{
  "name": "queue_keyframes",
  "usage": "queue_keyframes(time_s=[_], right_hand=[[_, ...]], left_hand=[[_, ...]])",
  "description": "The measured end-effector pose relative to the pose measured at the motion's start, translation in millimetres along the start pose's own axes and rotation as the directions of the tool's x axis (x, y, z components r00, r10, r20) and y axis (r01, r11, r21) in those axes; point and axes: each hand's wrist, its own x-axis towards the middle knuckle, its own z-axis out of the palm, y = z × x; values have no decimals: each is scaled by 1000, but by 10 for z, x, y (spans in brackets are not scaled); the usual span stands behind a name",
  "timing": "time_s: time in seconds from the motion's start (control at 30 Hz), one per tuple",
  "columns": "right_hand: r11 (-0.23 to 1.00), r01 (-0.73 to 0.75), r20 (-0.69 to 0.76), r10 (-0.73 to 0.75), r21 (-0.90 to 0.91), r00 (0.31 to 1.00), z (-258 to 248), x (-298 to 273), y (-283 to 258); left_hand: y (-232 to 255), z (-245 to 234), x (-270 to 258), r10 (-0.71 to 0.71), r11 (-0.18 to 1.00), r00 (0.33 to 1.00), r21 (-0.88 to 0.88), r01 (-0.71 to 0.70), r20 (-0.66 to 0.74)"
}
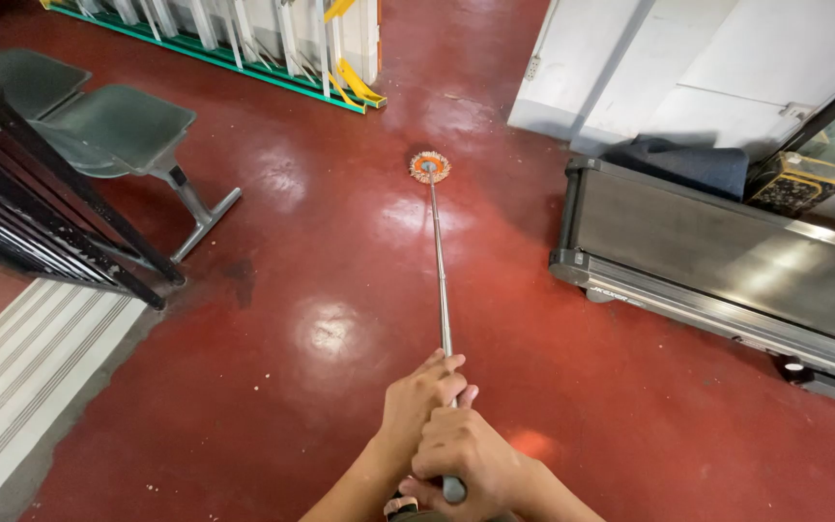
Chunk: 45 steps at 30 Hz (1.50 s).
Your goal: Scrubbing the gym floor around exercise equipment using a long-handled brush.
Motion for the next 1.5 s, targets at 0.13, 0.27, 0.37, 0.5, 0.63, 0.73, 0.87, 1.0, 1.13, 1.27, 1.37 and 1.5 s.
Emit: queue_keyframes(time_s=[0.13,0.27,0.37,0.5,0.63,0.73,0.87,1.0,1.13,1.27,1.37,1.5], right_hand=[[999,32,-6,-32,-4,999,23,-86,40],[1000,8,-36,-8,14,999,103,-163,159],[999,30,3,-30,-23,1000,-92,-90,-186],[999,44,-12,-43,24,999,-161,-64,-266],[1000,-6,-24,5,-17,1000,21,-149,34],[1000,-5,13,5,-26,1000,97,-138,30],[999,25,23,-25,-20,999,85,-135,-53],[1000,24,29,-23,-19,999,99,-162,25],[996,67,67,-62,-60,996,-93,-128,-213],[990,140,-76,-142,-34,987,-210,-141,-344],[999,-39,-125,40,8,991,-235,-173,-141],[995,-85,-202,93,47,975,-62,-336,195]], left_hand=[[-2,114,-54,75,994,993,82,-67,-93],[-105,294,-65,71,994,994,92,-63,-80],[218,7,-85,47,998,996,33,-44,-80],[333,-80,-47,65,998,993,22,-63,-100],[73,132,-45,15,1000,1000,4,-15,-6],[-8,171,-146,-4,1000,1000,1,4,14],[105,48,-191,8,1000,1000,5,-8,-25],[47,167,-172,-10,999,999,-46,8,-43],[352,-44,-148,-28,996,1000,-90,26,-13],[654,-264,-65,84,994,988,-60,-92,-128],[338,82,159,51,996,999,-79,-49,14],[81,363,172,-40,987,986,-149,64,163]])
